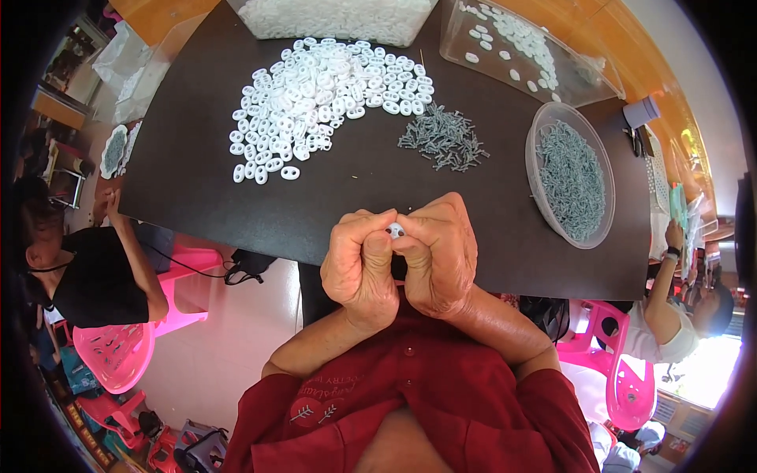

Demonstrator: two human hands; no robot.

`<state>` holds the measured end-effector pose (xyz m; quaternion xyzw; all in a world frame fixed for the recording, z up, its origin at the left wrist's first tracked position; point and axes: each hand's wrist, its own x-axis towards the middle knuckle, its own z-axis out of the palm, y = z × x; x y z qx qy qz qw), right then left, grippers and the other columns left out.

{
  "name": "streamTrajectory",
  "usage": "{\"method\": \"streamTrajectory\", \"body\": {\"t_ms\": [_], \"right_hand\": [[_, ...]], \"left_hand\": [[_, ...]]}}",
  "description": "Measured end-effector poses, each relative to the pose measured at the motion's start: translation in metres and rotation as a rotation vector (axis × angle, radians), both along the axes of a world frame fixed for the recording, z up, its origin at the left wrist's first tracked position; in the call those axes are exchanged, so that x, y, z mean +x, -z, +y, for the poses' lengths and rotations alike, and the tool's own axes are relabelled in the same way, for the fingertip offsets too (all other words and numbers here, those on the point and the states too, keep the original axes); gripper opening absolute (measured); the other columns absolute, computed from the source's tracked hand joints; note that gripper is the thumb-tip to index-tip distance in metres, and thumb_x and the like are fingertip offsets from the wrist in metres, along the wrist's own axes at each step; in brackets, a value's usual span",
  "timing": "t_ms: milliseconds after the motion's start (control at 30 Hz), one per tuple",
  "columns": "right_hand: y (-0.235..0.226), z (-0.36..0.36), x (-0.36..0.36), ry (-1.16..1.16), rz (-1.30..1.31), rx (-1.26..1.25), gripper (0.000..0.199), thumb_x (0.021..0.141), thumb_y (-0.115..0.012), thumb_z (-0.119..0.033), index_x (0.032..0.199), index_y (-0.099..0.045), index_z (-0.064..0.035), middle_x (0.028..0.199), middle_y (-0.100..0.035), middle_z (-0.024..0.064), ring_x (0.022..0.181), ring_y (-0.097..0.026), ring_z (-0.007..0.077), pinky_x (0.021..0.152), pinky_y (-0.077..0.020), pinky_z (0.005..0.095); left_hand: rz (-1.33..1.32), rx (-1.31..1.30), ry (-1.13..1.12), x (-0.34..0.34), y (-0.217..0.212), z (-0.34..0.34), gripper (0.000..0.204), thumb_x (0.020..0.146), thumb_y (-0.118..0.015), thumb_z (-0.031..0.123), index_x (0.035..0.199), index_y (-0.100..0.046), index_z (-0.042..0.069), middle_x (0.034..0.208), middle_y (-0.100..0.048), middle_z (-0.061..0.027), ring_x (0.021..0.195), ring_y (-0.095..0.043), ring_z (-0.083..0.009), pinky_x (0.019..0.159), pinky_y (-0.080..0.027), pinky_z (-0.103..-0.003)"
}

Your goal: The recorder is assembling small plastic components by inserting metal pins into circular white plastic parts.

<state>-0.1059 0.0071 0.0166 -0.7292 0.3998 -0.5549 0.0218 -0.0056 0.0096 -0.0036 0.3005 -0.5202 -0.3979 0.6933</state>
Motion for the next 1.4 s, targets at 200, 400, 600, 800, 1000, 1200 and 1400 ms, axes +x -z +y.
{"method": "streamTrajectory", "body": {"t_ms": [200, 400, 600, 800, 1000, 1200, 1400], "right_hand": [[-0.016, -0.003, -0.001, 0.036, 0.04, 0.005, 0.024, 0.076, -0.068, 0.001, 0.099, -0.06, 0.0023, 0.085, -0.059, 0.0111, 0.071, -0.052, 0.0226, 0.06, -0.0437, 0.0311], [-0.026, -0.001, -0.007, 0.0, -0.164, 0.147, 0.022, 0.072, -0.065, 0.01, 0.092, -0.064, 0.0012, 0.081, -0.06, 0.0105, 0.069, -0.053, 0.0183, 0.059, -0.0437, 0.0281], [-0.088, -0.043, -0.088, 0.349, -0.004, -0.01, 0.011, 0.081, -0.063, 0.003, 0.092, -0.062, 0.0006, 0.085, -0.061, 0.0036, 0.073, -0.056, 0.0109, 0.064, -0.0471, 0.0238], [-0.164, -0.123, -0.216, 0.631, 0.198, 0.028, 0.022, 0.087, -0.062, -0.015, 0.105, -0.066, -0.0024, 0.093, -0.066, 0.0065, 0.089, -0.06, 0.0135, 0.081, -0.0464, 0.0263], [-0.13, -0.104, -0.152, 0.631, 0.369, 0.066, 0.02, 0.083, -0.061, -0.008, 0.102, -0.065, -0.0045, 0.092, -0.066, 0.0095, 0.084, -0.061, 0.0192, 0.074, -0.0474, 0.0287], [-0.103, -0.078, -0.087, 0.24, 0.678, -0.09, 0.016, 0.078, -0.064, 0.005, 0.092, -0.064, -0.0007, 0.091, -0.063, 0.0112, 0.081, -0.059, 0.0236, 0.071, -0.047, 0.0306], [-0.077, -0.08, -0.064, 0.011, 0.59, 0.018, 0.021, 0.072, -0.066, 0.008, 0.091, -0.063, -0.0002, 0.086, -0.062, 0.0109, 0.074, -0.056, 0.0261, 0.065, -0.0462, 0.0325]], "left_hand": [[-0.063, -0.008, 0.011, 0.008, -0.009, -0.005, 0.023, 0.095, -0.051, 0.009, 0.111, -0.056, -0.007, 0.089, -0.056, -0.0059, 0.078, -0.047, -0.0099, 0.072, -0.039, -0.022], [0.081, 0.158, 0.163, 0.008, -0.013, -0.003, 0.03, 0.093, -0.051, 0.001, 0.122, -0.049, -0.006, 0.092, -0.061, -0.0085, 0.081, -0.055, -0.0096, 0.079, -0.044, -0.022], [-0.017, 0.191, 0.113, 0.03, -0.01, -0.015, 0.03, 0.092, -0.054, 0.005, 0.12, -0.049, -0.004, 0.085, -0.06, -0.0088, 0.072, -0.055, -0.0112, 0.063, -0.045, -0.022], [-0.238, 0.129, -0.164, 0.078, -0.009, -0.044, 0.016, 0.089, -0.057, 0.0, 0.104, -0.058, -0.003, 0.082, -0.057, -0.0056, 0.072, -0.053, -0.0088, 0.064, -0.042, -0.021], [-0.955, -0.238, -0.467, 0.107, -0.012, -0.067, 0.027, 0.069, -0.065, -0.007, 0.092, -0.066, 0.006, 0.078, -0.058, -0.0064, 0.07, -0.054, -0.0239, 0.058, -0.044, -0.032], [-1.265, -0.286, -0.442, 0.106, -0.003, -0.07, 0.03, 0.062, -0.063, -0.004, 0.09, -0.067, 0.008, 0.072, -0.049, -0.0044, 0.069, -0.052, -0.0212, 0.056, -0.043, -0.031], [-1.233, -0.352, -0.433, 0.083, -0.017, -0.079, 0.028, 0.062, -0.062, -0.001, 0.089, -0.064, 0.005, 0.073, -0.047, -0.0058, 0.068, -0.048, -0.0215, 0.056, -0.041, -0.032]]}}
